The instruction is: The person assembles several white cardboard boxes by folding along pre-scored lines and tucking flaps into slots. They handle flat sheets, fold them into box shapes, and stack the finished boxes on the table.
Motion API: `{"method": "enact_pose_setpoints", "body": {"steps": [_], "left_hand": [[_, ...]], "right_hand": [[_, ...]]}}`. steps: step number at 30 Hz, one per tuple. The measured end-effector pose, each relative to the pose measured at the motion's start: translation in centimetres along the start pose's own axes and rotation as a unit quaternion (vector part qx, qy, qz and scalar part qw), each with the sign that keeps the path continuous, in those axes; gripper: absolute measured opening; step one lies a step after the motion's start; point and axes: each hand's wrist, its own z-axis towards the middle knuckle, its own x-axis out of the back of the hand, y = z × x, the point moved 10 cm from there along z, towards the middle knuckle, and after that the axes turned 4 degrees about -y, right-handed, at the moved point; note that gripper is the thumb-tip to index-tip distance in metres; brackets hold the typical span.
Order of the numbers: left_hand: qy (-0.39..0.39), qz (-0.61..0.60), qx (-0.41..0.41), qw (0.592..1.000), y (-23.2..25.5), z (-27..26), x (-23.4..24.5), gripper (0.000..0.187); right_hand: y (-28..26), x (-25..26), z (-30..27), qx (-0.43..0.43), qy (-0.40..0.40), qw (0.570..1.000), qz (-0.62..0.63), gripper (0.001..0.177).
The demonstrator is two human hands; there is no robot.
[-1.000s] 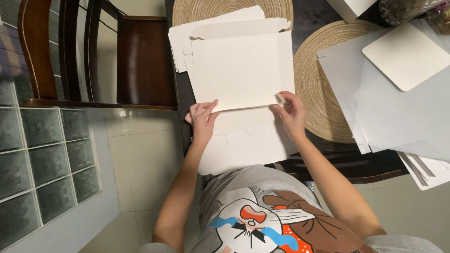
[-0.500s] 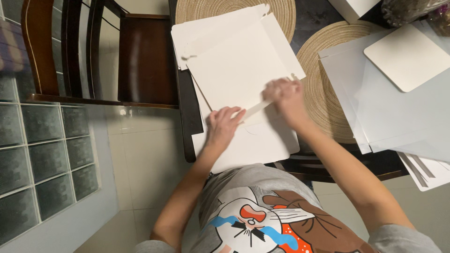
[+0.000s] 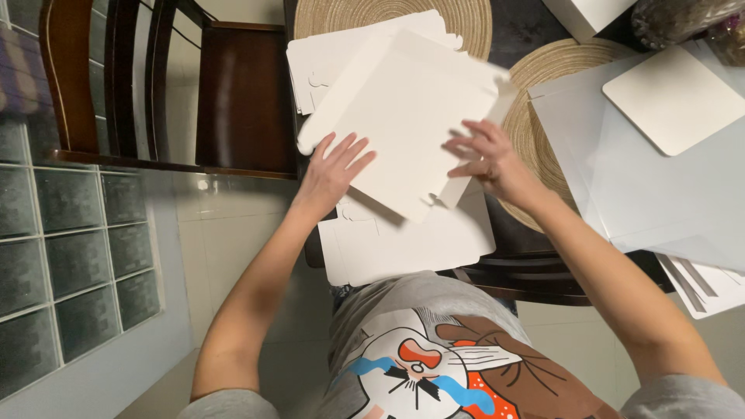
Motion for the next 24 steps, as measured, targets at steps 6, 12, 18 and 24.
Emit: {"method": "enact_pose_setpoints", "body": {"steps": [6,12,18,24], "left_hand": [[0.073,-0.037,-0.016,0.996,2.9,0.8,-2.9,0.053],[0.071,-0.137,-0.021,0.988,4.8,0.4,-2.7,0.045],[0.003,-0.263,0.029,0.964,1.4,1.8,-2.8,0.015],[-0.070,-0.274,0.171,0.944,-2.2,4.3,-4.6,0.025]], "right_hand": [[0.8,-0.9,0.3,-0.071,0.004,0.994,-0.080,0.037],[-2.5,-7.0,-1.1,-0.049,-0.099,0.991,-0.070,0.047],[0.7,-6.0,-2.1,-0.132,-0.045,0.990,-0.010,0.026],[7.3,-6.8,-3.4,-0.357,-0.048,0.932,0.034,0.040]]}}
